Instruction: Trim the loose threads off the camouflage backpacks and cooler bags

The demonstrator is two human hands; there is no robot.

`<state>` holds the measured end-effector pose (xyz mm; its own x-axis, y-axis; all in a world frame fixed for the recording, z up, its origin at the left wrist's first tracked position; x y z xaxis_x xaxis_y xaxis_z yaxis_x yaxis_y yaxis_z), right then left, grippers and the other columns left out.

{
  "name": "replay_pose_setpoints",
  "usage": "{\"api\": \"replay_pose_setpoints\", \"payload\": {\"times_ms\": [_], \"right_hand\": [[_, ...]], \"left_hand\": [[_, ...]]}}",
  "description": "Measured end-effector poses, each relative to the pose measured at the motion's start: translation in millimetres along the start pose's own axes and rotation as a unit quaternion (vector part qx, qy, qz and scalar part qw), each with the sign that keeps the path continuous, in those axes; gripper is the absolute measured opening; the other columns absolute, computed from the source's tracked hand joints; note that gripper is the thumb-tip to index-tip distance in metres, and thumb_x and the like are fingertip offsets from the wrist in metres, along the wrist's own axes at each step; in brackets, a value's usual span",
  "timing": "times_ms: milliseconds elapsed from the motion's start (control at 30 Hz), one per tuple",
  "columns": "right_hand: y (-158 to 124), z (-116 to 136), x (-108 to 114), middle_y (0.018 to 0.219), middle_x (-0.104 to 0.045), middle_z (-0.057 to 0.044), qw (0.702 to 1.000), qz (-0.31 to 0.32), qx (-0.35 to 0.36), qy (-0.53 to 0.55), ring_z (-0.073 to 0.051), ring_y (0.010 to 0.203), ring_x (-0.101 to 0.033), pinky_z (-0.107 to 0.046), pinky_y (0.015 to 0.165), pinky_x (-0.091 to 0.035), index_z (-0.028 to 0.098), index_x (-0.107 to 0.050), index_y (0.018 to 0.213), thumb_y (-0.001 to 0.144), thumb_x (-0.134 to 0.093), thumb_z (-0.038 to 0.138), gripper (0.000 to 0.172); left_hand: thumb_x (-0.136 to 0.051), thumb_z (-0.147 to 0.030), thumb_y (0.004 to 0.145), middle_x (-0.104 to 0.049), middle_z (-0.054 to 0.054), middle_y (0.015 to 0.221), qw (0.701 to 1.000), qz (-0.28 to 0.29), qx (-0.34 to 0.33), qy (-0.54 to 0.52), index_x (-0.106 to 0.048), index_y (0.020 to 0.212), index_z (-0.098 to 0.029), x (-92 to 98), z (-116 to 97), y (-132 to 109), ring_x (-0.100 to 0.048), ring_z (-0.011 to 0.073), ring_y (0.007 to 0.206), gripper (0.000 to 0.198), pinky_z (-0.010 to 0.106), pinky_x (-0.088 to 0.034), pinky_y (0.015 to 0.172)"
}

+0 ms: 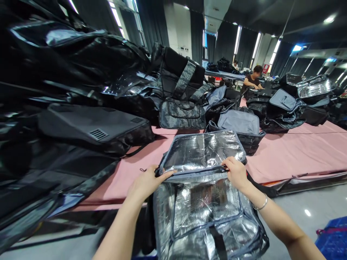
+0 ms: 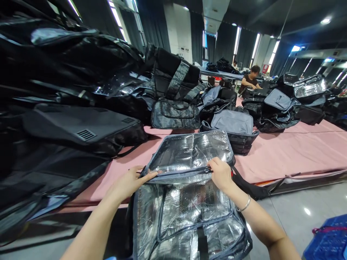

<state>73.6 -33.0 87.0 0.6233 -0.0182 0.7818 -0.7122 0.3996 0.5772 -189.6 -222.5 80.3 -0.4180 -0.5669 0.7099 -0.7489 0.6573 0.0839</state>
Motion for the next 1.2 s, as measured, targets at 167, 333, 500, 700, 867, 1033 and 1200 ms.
{"api": "replay_pose_setpoints", "payload": {"times_ms": [167,333,500,700,867,1033,1200], "right_hand": [[-2.8,-6.5,12.3,0.087,-0.064,-0.003,1.0,-0.002,-0.008,0.007,-0.015,0.077,-0.06,-0.022,0.066,-0.043,0.02,-0.063,0.087,0.068,-0.042,-0.005,0.037],[-11.4,-5.7,24.9,0.09,-0.067,-0.004,0.996,-0.015,0.062,0.069,-0.016,0.08,-0.062,-0.025,0.071,-0.045,0.022,-0.066,0.09,0.076,-0.048,0.003,0.03],[-17.5,-11.1,44.9,0.086,-0.068,-0.002,0.981,0.057,-0.005,0.184,-0.016,0.084,-0.062,-0.026,0.074,-0.045,0.021,-0.066,0.085,0.066,-0.042,-0.004,0.039],[-8.7,-28.0,57.3,0.081,-0.069,-0.001,0.942,0.223,-0.132,0.216,-0.017,0.077,-0.062,-0.027,0.071,-0.044,0.018,-0.068,0.077,0.073,-0.056,0.008,0.016],[5.0,-26.5,50.5,0.074,-0.07,0.001,0.924,0.271,-0.147,0.226,-0.014,0.072,-0.064,-0.02,0.065,-0.043,0.016,-0.069,0.073,0.075,-0.062,0.013,0.008],[14.7,-18.0,50.2,0.075,-0.07,0.0,0.928,0.281,-0.131,0.205,-0.015,0.071,-0.063,-0.021,0.062,-0.041,0.018,-0.069,0.07,0.074,-0.062,0.01,0.01],[13.9,4.3,46.2,0.086,-0.067,-0.001,0.951,0.243,-0.087,0.171,-0.017,0.082,-0.061,-0.025,0.07,-0.041,0.021,-0.068,0.082,0.069,-0.058,0.004,0.024]], "left_hand": [[-0.063,-0.057,0.062,-0.061,0.001,0.069,0.991,0.002,0.01,-0.134,-0.054,0.11,-0.016,-15.2,-9.3,-23.9,-0.062,0.0233,0.072,0.063,0.034,-0.049,0.068],[-0.064,-0.044,0.068,-0.056,0.002,0.083,0.954,-0.076,-0.031,-0.288,-0.046,0.124,-0.022,-33.3,-32.8,-61.9,-0.057,0.0204,0.087,0.063,0.039,-0.043,0.092],[-0.064,-0.041,0.071,-0.055,0.005,0.108,0.945,-0.084,-0.054,-0.312,-0.052,0.115,-0.025,-40.9,-55.5,-88.6,-0.053,0.0192,0.092,0.048,0.037,-0.041,0.094],[-0.065,-0.045,0.07,-0.057,0.004,0.103,0.955,-0.08,-0.063,-0.28,-0.054,0.112,-0.025,-43.4,-70.2,-97.3,-0.052,0.0181,0.085,0.048,0.036,-0.041,0.09],[-0.071,-0.051,0.061,-0.052,-0.003,0.073,0.958,-0.14,-0.022,-0.25,-0.057,0.098,-0.022,-45.6,-70.1,-90.0,-0.048,0.0147,0.067,0.049,0.029,-0.04,0.069],[-0.072,-0.054,0.056,-0.044,-0.007,0.059,0.957,-0.153,0.026,-0.244,-0.054,0.088,-0.021,-43.7,-64.6,-85.2,-0.044,0.0133,0.056,0.049,0.026,-0.034,0.054],[-0.071,-0.053,0.057,-0.045,-0.007,0.054,0.956,-0.154,0.053,-0.246,-0.053,0.084,-0.021,-40.8,-67.7,-85.8,-0.044,0.0132,0.053,0.046,0.025,-0.032,0.051]]}}
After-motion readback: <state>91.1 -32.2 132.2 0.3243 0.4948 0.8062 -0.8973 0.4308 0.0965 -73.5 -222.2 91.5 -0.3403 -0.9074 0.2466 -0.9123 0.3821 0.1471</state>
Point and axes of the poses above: each hand's wrist, its own y-axis towards the middle knuckle, its own x-axis out of the back of the hand, z = x × y, the point moved 1 cm from there along y, towards the middle knuckle
